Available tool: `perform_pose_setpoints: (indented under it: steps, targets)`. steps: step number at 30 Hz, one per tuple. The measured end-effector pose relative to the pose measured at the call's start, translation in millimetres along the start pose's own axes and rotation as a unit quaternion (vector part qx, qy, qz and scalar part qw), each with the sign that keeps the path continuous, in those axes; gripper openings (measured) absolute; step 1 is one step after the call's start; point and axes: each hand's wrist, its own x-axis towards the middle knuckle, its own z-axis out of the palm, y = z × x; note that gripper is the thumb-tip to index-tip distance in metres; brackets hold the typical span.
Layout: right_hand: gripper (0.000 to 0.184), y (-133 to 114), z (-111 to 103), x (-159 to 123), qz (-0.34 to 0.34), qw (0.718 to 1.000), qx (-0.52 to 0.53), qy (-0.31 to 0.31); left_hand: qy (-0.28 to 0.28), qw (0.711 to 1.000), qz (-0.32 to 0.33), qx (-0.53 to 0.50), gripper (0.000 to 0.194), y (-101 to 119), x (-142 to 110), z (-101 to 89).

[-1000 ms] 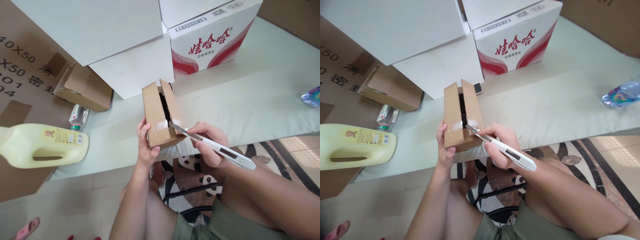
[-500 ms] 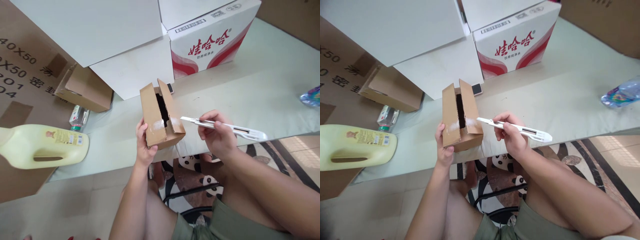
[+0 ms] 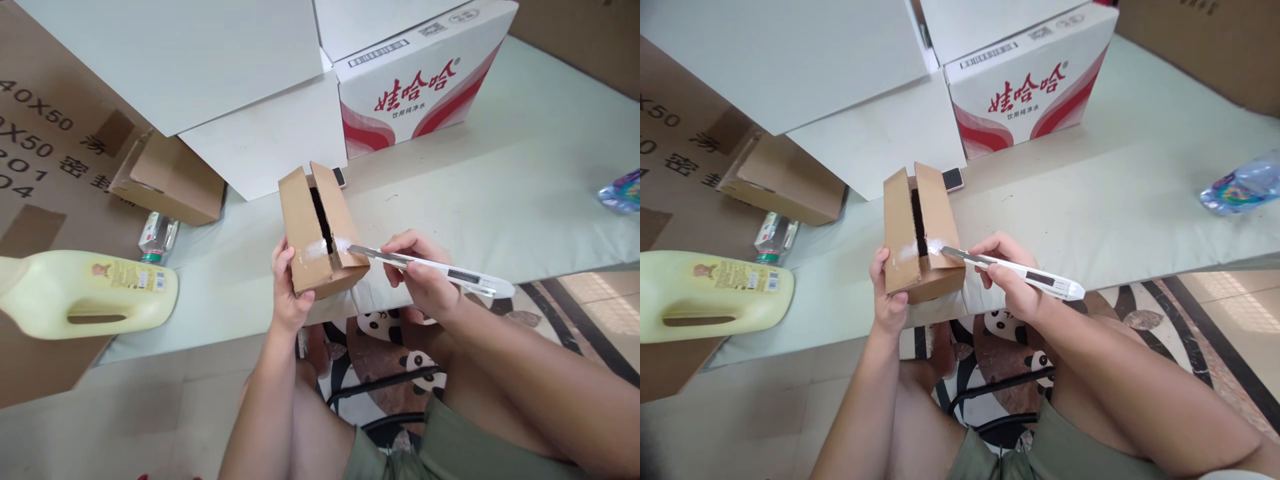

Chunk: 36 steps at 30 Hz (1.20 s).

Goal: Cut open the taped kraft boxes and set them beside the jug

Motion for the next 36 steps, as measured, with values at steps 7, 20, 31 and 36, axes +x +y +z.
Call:
perform_pose_setpoints:
  steps: [7,20,31,36]
  targets:
    - [0.02,3.4,-0.9,-1.9,-0.02,1.0,0.013,-0.018,-0.011,1.0,-0.003,0.004,0.072,0.9,-0.7,-1.9]
    - [0.03,1.2,-2.0,-0.7,-0.022,1.0,-0.018,-0.008,-0.016,1.0,0.017,0.004,0.07,-0.5,-0.2,-0.9]
    - [0.024,3.0,-5.4,-3.1,-0.022,0.999,0.008,-0.032,-0.001,1.0,0.007,-0.021,0.07,-0.2,-0.4,0.5]
    - [0.024,5.2,-4.6,-3.6,-0.015,0.999,0.007,-0.034,-0.003,1.0,0.011,-0.018,0.07,0.4,-0.5,0.0]
